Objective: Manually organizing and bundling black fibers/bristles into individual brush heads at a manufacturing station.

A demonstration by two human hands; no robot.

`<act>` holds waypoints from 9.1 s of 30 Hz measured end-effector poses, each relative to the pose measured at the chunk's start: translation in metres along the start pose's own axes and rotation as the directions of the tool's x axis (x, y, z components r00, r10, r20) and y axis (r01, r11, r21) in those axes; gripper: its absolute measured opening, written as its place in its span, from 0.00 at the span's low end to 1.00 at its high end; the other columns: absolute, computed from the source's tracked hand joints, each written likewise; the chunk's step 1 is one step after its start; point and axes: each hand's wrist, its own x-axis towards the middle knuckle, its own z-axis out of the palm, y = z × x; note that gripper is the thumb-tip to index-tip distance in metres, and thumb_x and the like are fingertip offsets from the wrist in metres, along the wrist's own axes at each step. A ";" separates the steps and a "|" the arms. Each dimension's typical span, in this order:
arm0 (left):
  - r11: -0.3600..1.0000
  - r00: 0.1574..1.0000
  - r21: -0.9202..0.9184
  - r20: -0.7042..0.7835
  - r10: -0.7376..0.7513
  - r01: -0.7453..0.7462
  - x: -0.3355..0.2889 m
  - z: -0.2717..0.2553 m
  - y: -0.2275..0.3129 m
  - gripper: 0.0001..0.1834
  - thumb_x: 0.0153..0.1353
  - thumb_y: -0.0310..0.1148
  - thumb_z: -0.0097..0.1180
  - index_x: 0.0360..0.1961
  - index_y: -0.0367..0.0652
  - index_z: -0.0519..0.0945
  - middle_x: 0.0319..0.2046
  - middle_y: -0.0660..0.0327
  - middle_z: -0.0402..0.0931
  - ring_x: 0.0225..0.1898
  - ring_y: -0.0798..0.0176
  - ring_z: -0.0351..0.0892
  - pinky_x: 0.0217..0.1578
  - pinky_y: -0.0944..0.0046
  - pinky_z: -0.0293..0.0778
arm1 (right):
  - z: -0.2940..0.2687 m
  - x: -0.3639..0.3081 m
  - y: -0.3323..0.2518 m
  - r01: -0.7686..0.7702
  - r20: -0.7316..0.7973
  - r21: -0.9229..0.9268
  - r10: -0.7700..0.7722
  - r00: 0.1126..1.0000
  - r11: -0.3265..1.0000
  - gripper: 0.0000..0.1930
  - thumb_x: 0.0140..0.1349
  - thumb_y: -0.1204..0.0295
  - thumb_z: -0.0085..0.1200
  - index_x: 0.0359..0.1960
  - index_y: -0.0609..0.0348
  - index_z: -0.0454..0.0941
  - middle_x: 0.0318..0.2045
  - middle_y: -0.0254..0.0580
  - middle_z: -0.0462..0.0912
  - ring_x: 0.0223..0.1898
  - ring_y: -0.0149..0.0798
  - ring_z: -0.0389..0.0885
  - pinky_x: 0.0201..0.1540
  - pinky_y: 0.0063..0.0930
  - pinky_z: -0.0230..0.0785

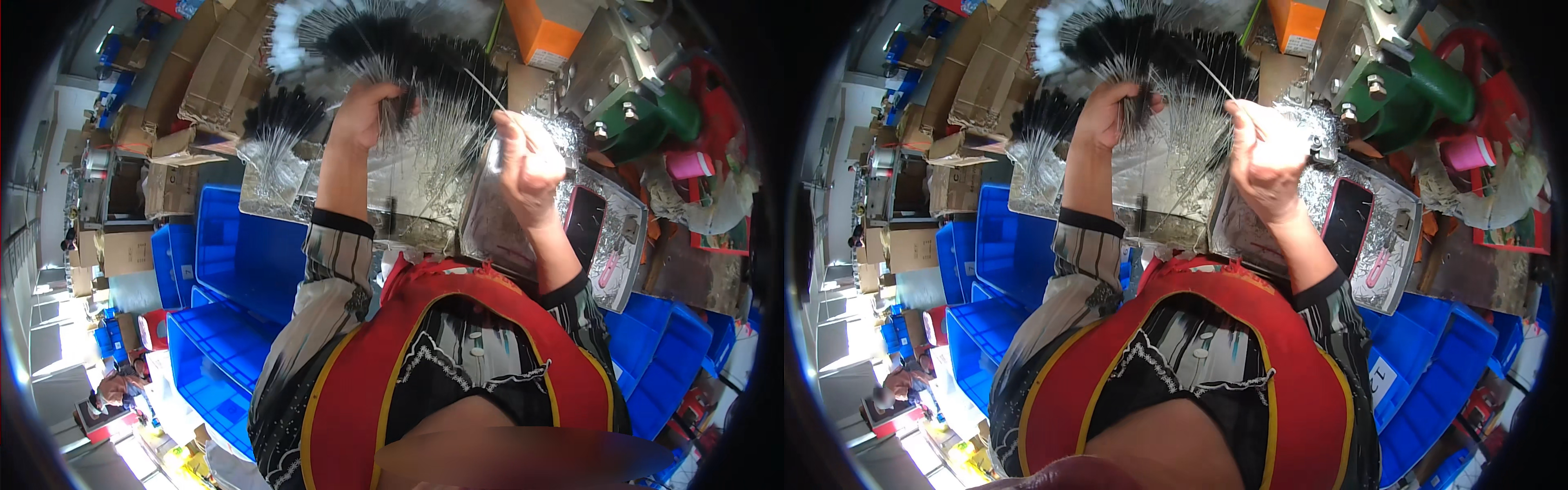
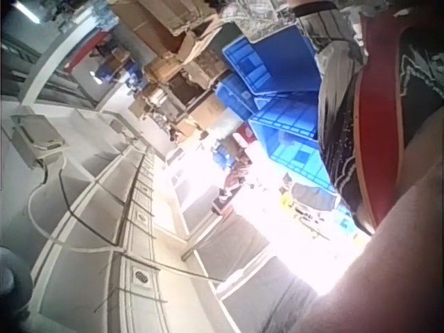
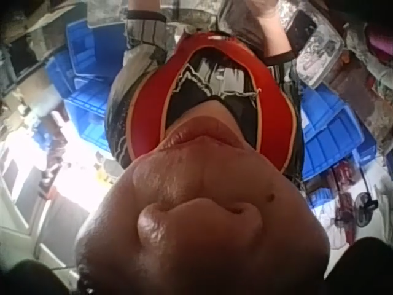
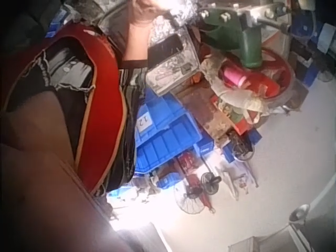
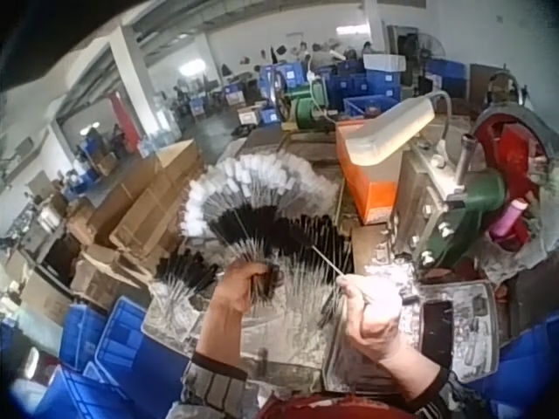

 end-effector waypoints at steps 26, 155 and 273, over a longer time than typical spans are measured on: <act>0.826 0.883 -0.341 -0.310 0.353 -0.450 0.010 0.024 -0.018 0.17 0.52 0.22 0.52 0.45 0.39 0.69 0.29 0.57 0.76 0.23 0.68 0.72 0.25 0.69 0.73 | 0.061 -0.030 -0.026 -0.578 0.469 -0.105 0.553 0.689 0.809 0.25 0.46 0.70 0.56 0.47 0.66 0.66 0.39 0.54 0.72 0.38 0.45 0.73 0.40 0.32 0.66; 0.935 0.998 0.356 0.062 -0.019 -0.004 -0.076 -0.022 -0.006 0.24 0.57 0.47 0.49 0.40 0.33 0.73 0.17 0.65 0.68 0.16 0.72 0.66 0.20 0.72 0.63 | 0.008 -0.002 -0.020 -0.536 0.637 -0.099 0.467 0.613 0.838 0.11 0.54 0.69 0.51 0.21 0.67 0.74 0.14 0.48 0.73 0.16 0.36 0.73 0.21 0.26 0.64; 0.990 0.997 -0.121 -0.011 0.077 -0.078 -0.115 -0.031 -0.060 0.34 0.29 0.27 0.70 0.43 0.34 0.71 0.35 0.59 0.75 0.38 0.63 0.76 0.38 0.66 0.74 | 0.099 0.019 -0.085 -0.210 0.592 -0.087 0.220 0.775 0.974 0.11 0.50 0.66 0.53 0.21 0.63 0.76 0.24 0.44 0.78 0.22 0.45 0.77 0.26 0.31 0.68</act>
